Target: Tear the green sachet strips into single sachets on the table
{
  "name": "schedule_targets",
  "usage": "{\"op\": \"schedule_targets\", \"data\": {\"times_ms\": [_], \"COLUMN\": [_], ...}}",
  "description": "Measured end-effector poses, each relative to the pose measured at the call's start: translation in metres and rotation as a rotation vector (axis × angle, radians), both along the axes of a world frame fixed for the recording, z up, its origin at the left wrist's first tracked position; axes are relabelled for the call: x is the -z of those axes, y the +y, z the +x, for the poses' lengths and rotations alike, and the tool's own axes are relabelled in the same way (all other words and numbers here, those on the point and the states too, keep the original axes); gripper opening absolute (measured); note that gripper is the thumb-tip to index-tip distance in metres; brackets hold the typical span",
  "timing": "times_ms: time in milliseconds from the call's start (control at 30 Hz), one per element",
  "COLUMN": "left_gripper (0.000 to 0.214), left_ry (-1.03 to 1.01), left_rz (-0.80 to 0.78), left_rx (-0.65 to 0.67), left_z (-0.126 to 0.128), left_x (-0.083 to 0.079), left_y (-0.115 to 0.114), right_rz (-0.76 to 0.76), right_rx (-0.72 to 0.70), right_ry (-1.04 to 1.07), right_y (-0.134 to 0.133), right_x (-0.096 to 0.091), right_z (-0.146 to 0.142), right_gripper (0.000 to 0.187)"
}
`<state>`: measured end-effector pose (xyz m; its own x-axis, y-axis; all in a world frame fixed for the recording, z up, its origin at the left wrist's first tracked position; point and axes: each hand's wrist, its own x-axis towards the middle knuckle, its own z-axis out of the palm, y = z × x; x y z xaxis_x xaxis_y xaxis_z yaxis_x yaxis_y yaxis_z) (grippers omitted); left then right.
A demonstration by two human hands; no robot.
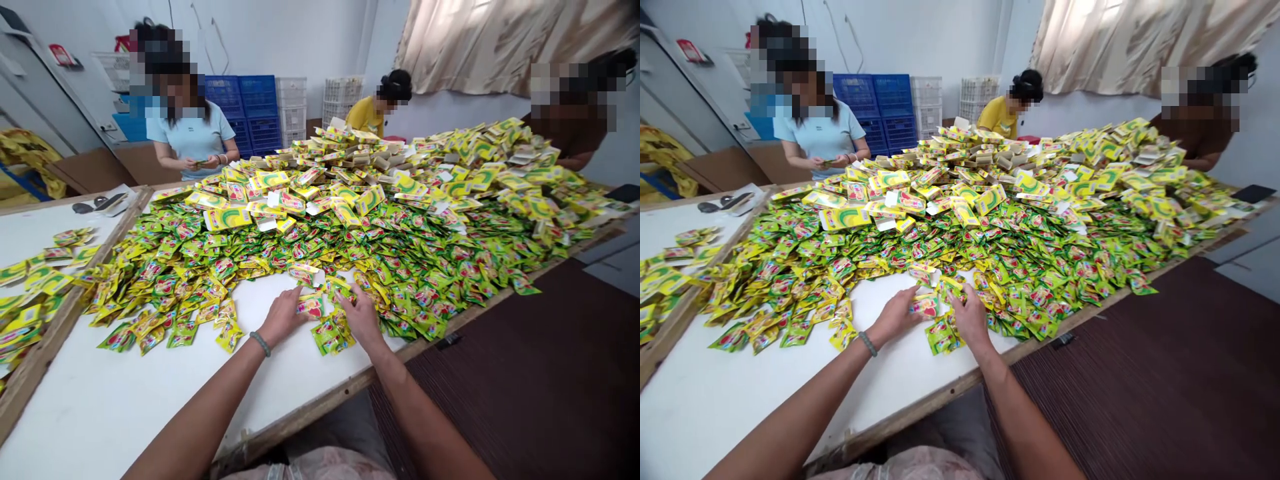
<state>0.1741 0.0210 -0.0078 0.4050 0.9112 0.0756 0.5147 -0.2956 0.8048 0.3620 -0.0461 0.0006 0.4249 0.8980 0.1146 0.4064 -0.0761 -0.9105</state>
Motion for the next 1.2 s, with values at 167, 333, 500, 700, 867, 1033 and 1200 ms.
{"op": "schedule_targets", "data": {"times_ms": [167, 333, 500, 700, 867, 1033, 1200], "left_gripper": [0.034, 0.033, 0.03, 0.036, 0.04, 0.039, 0.038], "left_ry": [-0.076, -0.422, -0.5, -0.63, -0.732, -0.8, -0.871], "left_rz": [-0.173, -0.378, -0.46, -0.607, -0.678, -0.719, -0.755], "left_rx": [-0.013, -0.109, -0.127, -0.072, -0.155, -0.15, -0.11], "left_z": [-0.031, -0.065, -0.084, -0.098, -0.103, -0.107, -0.113], "left_x": [-0.002, -0.011, -0.012, -0.011, -0.004, -0.006, -0.009], "left_y": [-0.006, -0.027, -0.044, -0.047, -0.047, -0.049, -0.049], "right_rz": [0.006, -0.038, -0.06, 0.089, 0.065, 0.024, 0.014], "right_rx": [-0.055, -0.327, -0.622, -0.562, -0.486, -0.463, -0.433], "right_ry": [-0.019, -0.077, -0.127, -0.192, 0.064, 0.122, 0.188], "right_y": [0.01, 0.028, 0.045, 0.057, 0.054, 0.046, 0.041], "right_x": [-0.006, -0.013, -0.021, -0.023, -0.012, -0.007, -0.003], "right_z": [-0.015, -0.037, -0.055, -0.083, -0.102, -0.108, -0.112], "right_gripper": [0.035, 0.029, 0.014, 0.014, 0.023, 0.028, 0.032]}}
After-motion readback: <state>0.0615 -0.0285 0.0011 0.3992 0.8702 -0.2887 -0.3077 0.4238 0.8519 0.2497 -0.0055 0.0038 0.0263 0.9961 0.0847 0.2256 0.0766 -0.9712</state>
